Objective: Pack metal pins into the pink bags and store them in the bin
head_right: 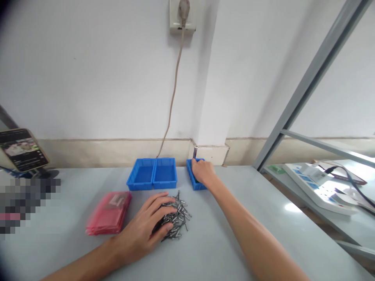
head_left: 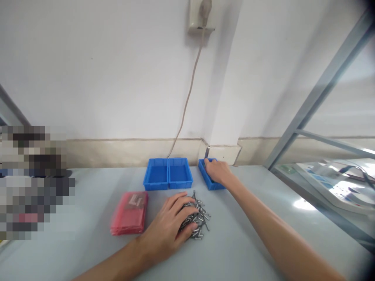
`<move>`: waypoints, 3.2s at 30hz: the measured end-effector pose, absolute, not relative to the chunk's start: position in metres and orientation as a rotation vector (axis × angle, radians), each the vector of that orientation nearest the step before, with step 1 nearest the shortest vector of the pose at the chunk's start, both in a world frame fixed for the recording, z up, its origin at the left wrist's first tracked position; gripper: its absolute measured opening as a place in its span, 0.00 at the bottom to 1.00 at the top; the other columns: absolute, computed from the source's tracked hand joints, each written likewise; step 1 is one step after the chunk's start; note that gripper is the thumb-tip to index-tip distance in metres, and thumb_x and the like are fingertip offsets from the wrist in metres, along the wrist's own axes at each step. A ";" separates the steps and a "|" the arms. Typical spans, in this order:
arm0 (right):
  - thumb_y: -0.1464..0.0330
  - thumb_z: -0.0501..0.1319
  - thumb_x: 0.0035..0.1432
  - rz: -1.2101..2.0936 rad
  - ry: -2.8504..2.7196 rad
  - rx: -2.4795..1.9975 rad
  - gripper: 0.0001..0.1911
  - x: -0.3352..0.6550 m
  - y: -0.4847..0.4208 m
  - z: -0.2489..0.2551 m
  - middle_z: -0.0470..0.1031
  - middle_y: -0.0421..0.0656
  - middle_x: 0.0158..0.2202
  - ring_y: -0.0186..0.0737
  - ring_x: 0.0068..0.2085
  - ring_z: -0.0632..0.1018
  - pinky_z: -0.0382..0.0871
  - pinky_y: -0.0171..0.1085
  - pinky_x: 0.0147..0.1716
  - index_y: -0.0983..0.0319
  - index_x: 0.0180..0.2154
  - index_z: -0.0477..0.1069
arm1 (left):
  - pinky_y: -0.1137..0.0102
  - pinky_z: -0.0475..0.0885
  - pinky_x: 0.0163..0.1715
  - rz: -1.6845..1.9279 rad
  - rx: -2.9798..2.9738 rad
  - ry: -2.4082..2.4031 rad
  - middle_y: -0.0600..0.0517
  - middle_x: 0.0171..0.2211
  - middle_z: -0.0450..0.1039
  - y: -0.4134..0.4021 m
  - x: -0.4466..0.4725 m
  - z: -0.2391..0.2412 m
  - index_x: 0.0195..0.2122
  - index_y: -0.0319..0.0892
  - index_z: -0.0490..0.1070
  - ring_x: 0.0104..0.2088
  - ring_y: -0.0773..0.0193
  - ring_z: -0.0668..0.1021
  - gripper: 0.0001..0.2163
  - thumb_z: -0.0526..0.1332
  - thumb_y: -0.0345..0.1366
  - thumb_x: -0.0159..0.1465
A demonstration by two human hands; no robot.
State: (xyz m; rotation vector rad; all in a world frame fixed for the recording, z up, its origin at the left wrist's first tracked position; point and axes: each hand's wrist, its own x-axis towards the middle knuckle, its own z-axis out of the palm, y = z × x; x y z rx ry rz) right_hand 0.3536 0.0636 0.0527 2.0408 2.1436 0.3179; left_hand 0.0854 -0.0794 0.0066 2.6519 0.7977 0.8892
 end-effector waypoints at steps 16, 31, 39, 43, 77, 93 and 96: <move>0.61 0.64 0.73 0.322 2.217 2.110 0.19 0.351 0.058 0.048 0.77 0.51 0.57 0.49 0.51 0.82 0.79 0.51 0.50 0.63 0.60 0.72 | 0.54 0.69 0.69 0.889 2.656 0.782 0.46 0.63 0.71 -0.079 0.086 0.008 0.61 0.47 0.69 0.69 0.53 0.67 0.14 0.59 0.35 0.76; 0.67 0.51 0.77 0.267 2.295 2.096 0.17 0.355 0.057 0.047 0.78 0.56 0.53 0.53 0.51 0.81 0.66 0.45 0.52 0.61 0.60 0.70 | 0.56 0.70 0.67 0.930 2.641 0.755 0.46 0.61 0.73 -0.080 0.087 0.010 0.60 0.46 0.70 0.66 0.54 0.70 0.13 0.59 0.34 0.76; 0.64 0.49 0.78 0.299 2.324 2.132 0.19 0.358 0.065 0.038 0.76 0.61 0.56 0.58 0.58 0.76 0.63 0.47 0.56 0.67 0.54 0.75 | 0.54 0.70 0.67 0.914 2.636 0.725 0.45 0.61 0.73 -0.080 0.087 0.011 0.60 0.46 0.70 0.66 0.53 0.70 0.12 0.58 0.34 0.77; 0.61 0.50 0.79 0.278 2.357 2.134 0.19 0.359 0.063 0.040 0.76 0.58 0.55 0.54 0.54 0.79 0.67 0.43 0.51 0.66 0.57 0.72 | 0.54 0.70 0.67 0.907 2.625 0.724 0.45 0.60 0.73 -0.081 0.086 0.012 0.59 0.46 0.70 0.65 0.53 0.71 0.12 0.58 0.34 0.77; 0.62 0.65 0.72 0.260 2.372 2.030 0.18 0.359 0.064 0.043 0.76 0.49 0.58 0.48 0.53 0.81 0.79 0.51 0.51 0.61 0.59 0.74 | 0.58 0.72 0.64 0.948 2.655 0.706 0.46 0.55 0.76 -0.082 0.087 0.013 0.53 0.45 0.74 0.62 0.55 0.73 0.08 0.58 0.34 0.77; 0.62 0.65 0.72 0.302 2.351 2.142 0.18 0.358 0.068 0.040 0.76 0.50 0.59 0.48 0.53 0.81 0.79 0.51 0.51 0.61 0.59 0.73 | 0.57 0.70 0.65 0.924 2.663 0.675 0.47 0.55 0.77 -0.080 0.087 0.011 0.52 0.45 0.74 0.62 0.54 0.73 0.07 0.58 0.34 0.77; 0.62 0.65 0.72 0.290 2.355 2.145 0.18 0.357 0.067 0.041 0.76 0.50 0.59 0.48 0.52 0.81 0.79 0.51 0.51 0.61 0.59 0.73 | 0.57 0.70 0.64 0.922 2.664 0.681 0.47 0.55 0.76 -0.080 0.087 0.010 0.52 0.45 0.74 0.61 0.54 0.73 0.07 0.59 0.33 0.76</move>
